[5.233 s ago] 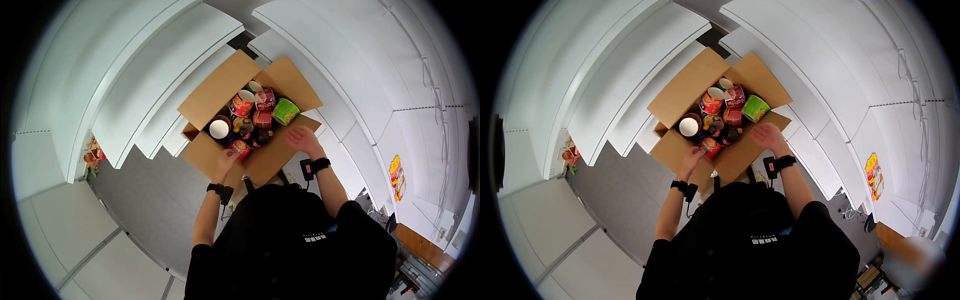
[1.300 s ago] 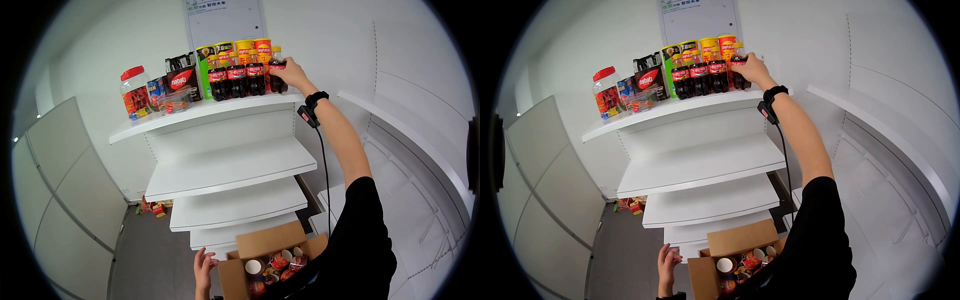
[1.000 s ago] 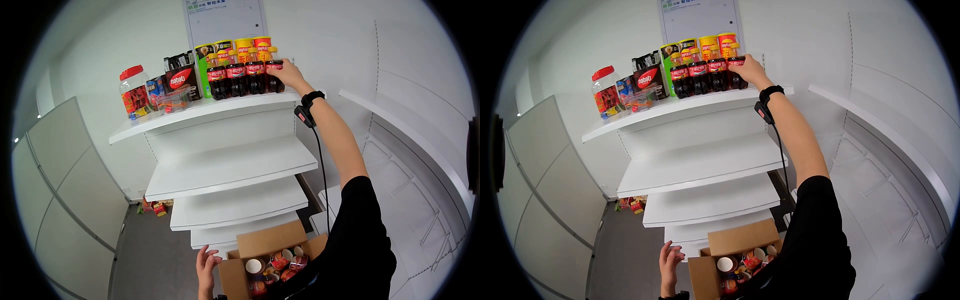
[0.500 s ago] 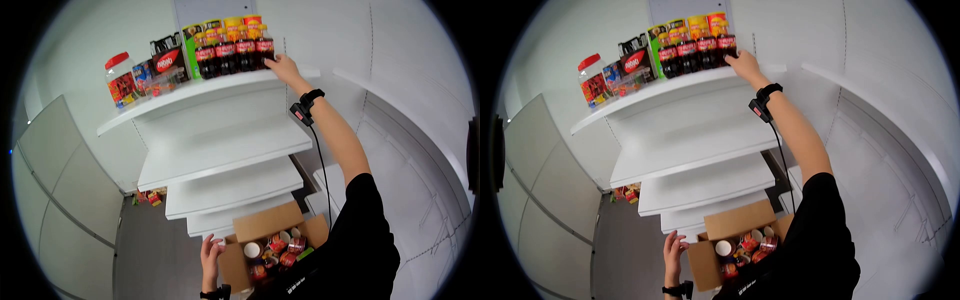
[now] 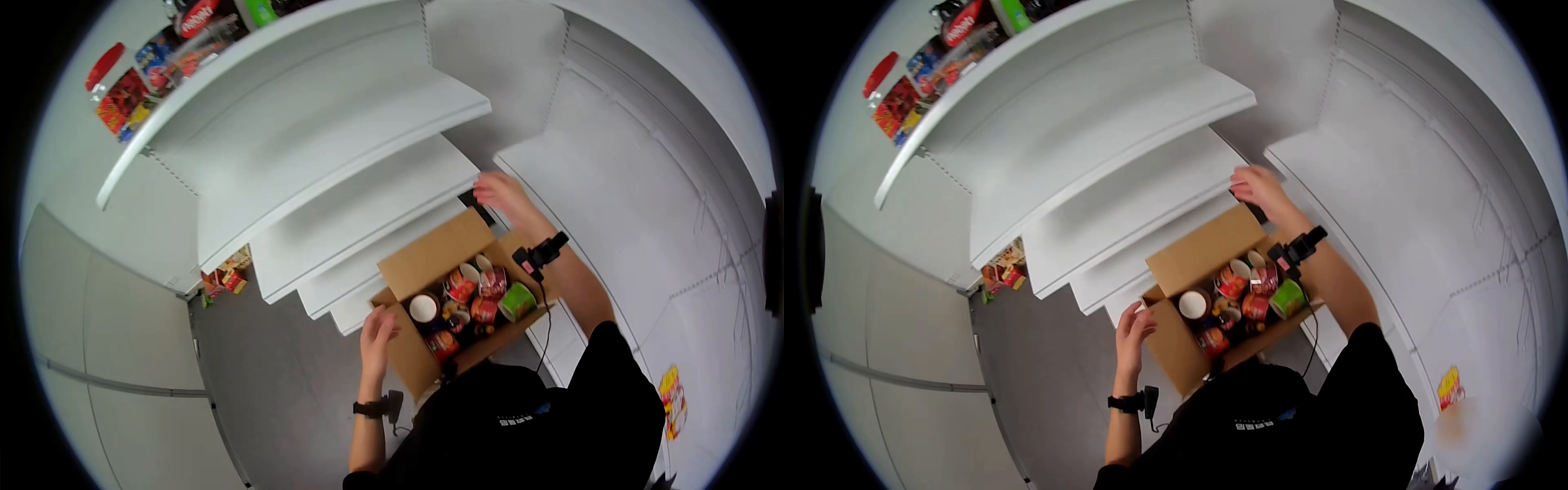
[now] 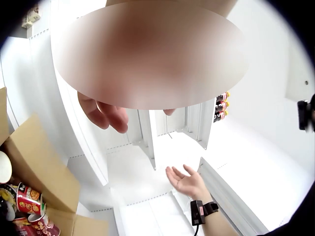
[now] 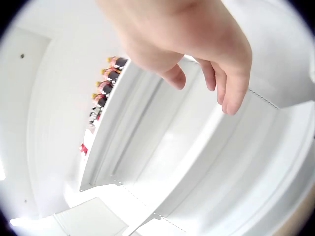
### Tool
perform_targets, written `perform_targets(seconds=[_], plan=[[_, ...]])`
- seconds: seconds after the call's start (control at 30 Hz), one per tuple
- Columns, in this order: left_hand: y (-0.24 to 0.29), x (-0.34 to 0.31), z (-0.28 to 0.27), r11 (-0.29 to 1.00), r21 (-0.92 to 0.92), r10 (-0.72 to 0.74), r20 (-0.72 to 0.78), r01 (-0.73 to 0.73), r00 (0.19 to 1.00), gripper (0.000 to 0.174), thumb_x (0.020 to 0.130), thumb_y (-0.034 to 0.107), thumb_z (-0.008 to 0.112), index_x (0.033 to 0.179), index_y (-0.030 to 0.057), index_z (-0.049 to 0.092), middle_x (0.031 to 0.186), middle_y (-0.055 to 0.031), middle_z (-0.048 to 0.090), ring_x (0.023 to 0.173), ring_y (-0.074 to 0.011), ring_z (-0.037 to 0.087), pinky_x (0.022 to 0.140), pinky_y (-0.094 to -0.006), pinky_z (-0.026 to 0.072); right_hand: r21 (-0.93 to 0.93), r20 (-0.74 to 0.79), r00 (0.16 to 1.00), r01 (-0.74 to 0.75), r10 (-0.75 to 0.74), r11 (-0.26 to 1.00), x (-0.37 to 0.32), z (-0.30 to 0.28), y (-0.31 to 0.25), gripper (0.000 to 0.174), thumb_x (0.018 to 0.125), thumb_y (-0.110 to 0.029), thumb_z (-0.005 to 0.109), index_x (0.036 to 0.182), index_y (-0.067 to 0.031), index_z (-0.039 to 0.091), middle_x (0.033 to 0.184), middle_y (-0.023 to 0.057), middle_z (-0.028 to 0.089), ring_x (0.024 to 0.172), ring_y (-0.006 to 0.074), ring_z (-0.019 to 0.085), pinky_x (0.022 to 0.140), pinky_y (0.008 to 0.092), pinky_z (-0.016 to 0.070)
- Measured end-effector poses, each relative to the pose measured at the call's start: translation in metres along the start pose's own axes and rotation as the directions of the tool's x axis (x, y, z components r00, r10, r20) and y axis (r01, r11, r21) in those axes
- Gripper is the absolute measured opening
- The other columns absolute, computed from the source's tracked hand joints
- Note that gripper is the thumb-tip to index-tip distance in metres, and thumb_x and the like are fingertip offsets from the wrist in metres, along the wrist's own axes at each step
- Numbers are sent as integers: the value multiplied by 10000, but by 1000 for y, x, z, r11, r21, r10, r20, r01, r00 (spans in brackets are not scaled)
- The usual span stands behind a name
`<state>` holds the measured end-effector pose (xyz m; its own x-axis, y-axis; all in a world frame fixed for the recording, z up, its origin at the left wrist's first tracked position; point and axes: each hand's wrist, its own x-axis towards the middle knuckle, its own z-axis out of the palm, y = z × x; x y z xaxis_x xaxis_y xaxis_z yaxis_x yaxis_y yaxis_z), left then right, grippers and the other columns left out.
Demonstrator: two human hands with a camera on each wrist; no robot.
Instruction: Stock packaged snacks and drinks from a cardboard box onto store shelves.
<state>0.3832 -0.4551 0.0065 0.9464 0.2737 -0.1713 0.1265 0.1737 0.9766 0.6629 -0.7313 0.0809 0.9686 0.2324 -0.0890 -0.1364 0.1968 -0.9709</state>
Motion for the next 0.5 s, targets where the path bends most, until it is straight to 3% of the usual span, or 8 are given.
perform_targets(seconds=[0.07,0.17,0.3,0.5], plan=[[-17,6,-6,999,2,-44,56,44,997,449,915,252,564,1284,20,455,1113,-92,594,910,-143,585,801,-281,478,221,-16,973,-222,231,950,-33,-25,61,433,881,-295,572,1147,36,485,1102,180,577,1021,264,582,890,381,495],[-52,16,-9,984,32,-180,80,178,980,456,904,252,585,1270,7,463,1075,-89,606,885,-144,583,781,-280,477,539,1,875,-408,484,737,-86,-57,143,461,883,-264,568,1202,45,445,1184,214,532,1070,334,557,969,429,451],[-84,21,-7,949,109,-309,134,296,941,431,894,290,586,1231,34,504,1044,-66,612,848,-138,581,770,-276,473,770,-83,782,-343,618,537,-162,-74,202,544,886,-258,566,1286,53,366,1281,226,451,1181,352,471,1006,467,409],[-148,39,-6,872,212,-481,210,440,851,419,872,310,613,1199,63,528,997,-41,608,782,-119,564,692,-257,464,885,-189,665,-203,722,419,-236,-95,248,600,892,-254,546,1360,25,296,1327,227,414,1206,368,444,999,477,408]])
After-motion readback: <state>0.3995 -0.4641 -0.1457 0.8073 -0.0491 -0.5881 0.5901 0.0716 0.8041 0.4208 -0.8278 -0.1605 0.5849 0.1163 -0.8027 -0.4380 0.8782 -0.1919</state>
